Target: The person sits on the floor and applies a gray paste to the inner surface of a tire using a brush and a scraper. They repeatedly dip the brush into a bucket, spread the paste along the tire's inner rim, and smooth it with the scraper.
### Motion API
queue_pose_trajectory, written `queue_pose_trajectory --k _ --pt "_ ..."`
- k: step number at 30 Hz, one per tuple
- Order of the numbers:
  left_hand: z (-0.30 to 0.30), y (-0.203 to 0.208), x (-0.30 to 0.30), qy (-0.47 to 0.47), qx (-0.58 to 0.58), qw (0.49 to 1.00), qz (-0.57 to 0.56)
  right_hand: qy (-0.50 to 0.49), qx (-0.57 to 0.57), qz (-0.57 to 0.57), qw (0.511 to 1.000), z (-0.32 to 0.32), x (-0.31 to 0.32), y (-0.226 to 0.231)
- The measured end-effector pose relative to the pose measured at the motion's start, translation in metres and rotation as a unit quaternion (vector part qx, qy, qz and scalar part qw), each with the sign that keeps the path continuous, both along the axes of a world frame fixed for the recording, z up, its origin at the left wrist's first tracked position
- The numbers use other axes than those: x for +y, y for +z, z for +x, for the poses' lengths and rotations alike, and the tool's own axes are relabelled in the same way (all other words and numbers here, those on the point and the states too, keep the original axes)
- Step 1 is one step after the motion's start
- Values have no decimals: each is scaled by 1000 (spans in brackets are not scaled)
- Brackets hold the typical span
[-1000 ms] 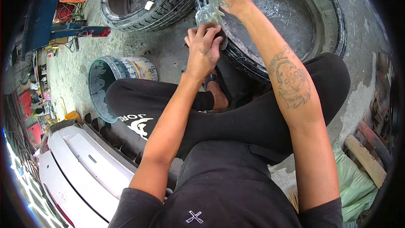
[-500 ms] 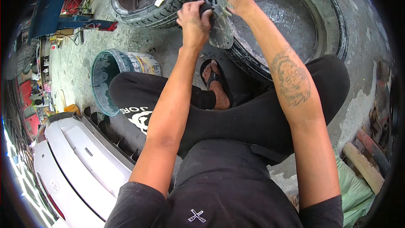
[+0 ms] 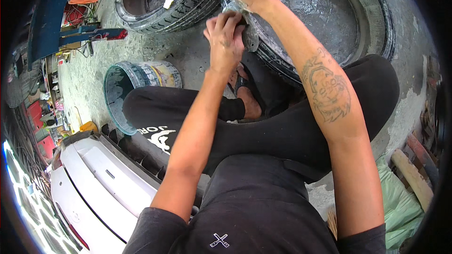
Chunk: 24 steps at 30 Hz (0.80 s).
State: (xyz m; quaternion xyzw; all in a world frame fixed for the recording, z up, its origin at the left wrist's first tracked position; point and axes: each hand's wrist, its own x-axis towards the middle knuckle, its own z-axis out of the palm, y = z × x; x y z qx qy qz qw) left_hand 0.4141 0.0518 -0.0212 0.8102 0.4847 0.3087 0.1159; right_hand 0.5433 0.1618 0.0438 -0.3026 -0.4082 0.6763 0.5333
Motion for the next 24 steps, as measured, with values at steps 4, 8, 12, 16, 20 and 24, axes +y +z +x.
queue_pose_trajectory --k 4,8,12,16,20,24 --pt "0 0 -4 -1 2 1000 3 -49 -106 20 993 1 -1 -1" --pt "1 1 26 1 -20 999 44 53 28 -1 998 8 13 -3" --pt "1 -3 -18 3 3 1000 -19 -95 -179 66 977 3 9 -15" --pt "-10 3 39 19 -9 999 29 7 2 1 1000 -4 9 2" --pt "-19 19 33 39 -57 995 67 71 29 32 997 11 -2 -14" --pt "-12 22 26 24 -86 994 56 -25 -57 269 961 12 10 -24"
